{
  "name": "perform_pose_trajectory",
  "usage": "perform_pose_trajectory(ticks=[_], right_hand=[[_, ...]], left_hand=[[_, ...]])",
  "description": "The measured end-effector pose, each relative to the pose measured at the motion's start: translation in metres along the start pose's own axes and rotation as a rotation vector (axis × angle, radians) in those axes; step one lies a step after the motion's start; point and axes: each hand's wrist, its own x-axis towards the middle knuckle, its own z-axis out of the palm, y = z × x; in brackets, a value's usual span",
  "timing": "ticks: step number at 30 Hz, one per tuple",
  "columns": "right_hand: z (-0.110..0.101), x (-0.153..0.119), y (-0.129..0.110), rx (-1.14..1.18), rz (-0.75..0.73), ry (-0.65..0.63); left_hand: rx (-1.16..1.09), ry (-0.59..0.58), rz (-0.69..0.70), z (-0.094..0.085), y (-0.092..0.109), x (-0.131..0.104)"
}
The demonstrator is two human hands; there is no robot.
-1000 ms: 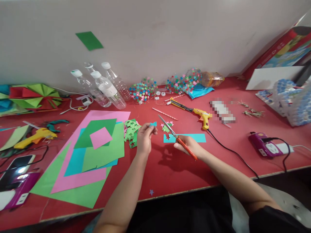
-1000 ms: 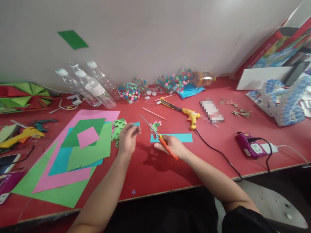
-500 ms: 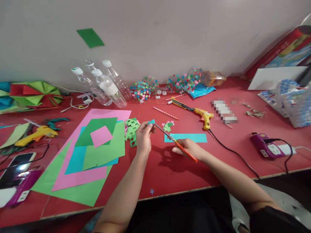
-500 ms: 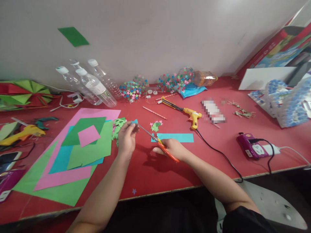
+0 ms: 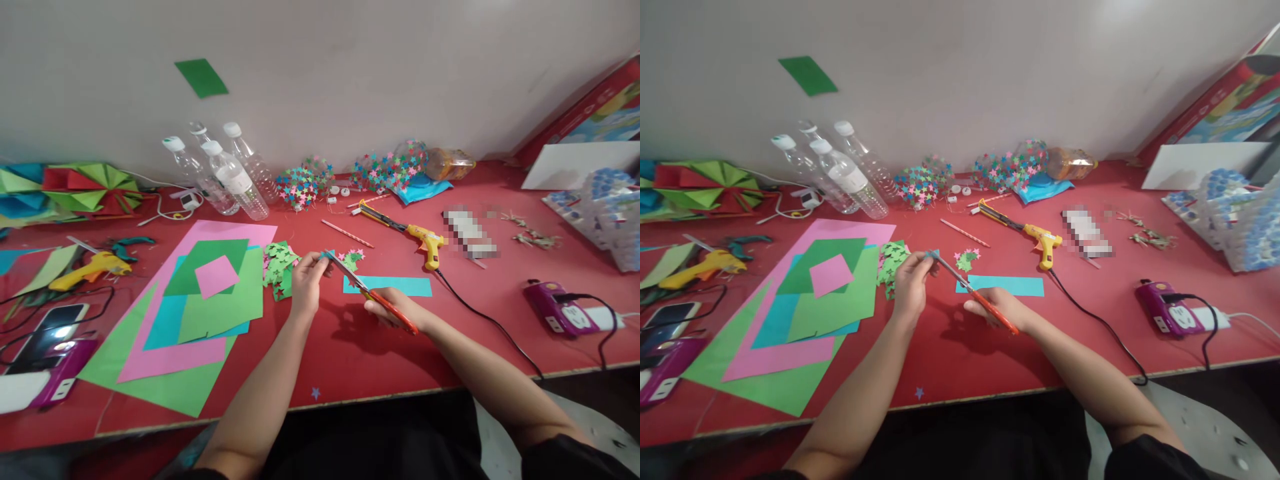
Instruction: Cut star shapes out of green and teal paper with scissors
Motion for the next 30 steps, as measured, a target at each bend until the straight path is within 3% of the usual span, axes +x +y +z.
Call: perform_pose_trajectory(ticks=[14,30], right_hand=[[0.0004,-0.0016,-0.0078,0.017,0.016,0.001],[0.0033,0.0025,0.0006,0.045,0.07,0.027]], left_hand=[[0.01,0.02,-0.04,0.0032,-0.0003,-0.0006],[0.018,0.024,-0.042,0.0031,0.0021,-0.0005]])
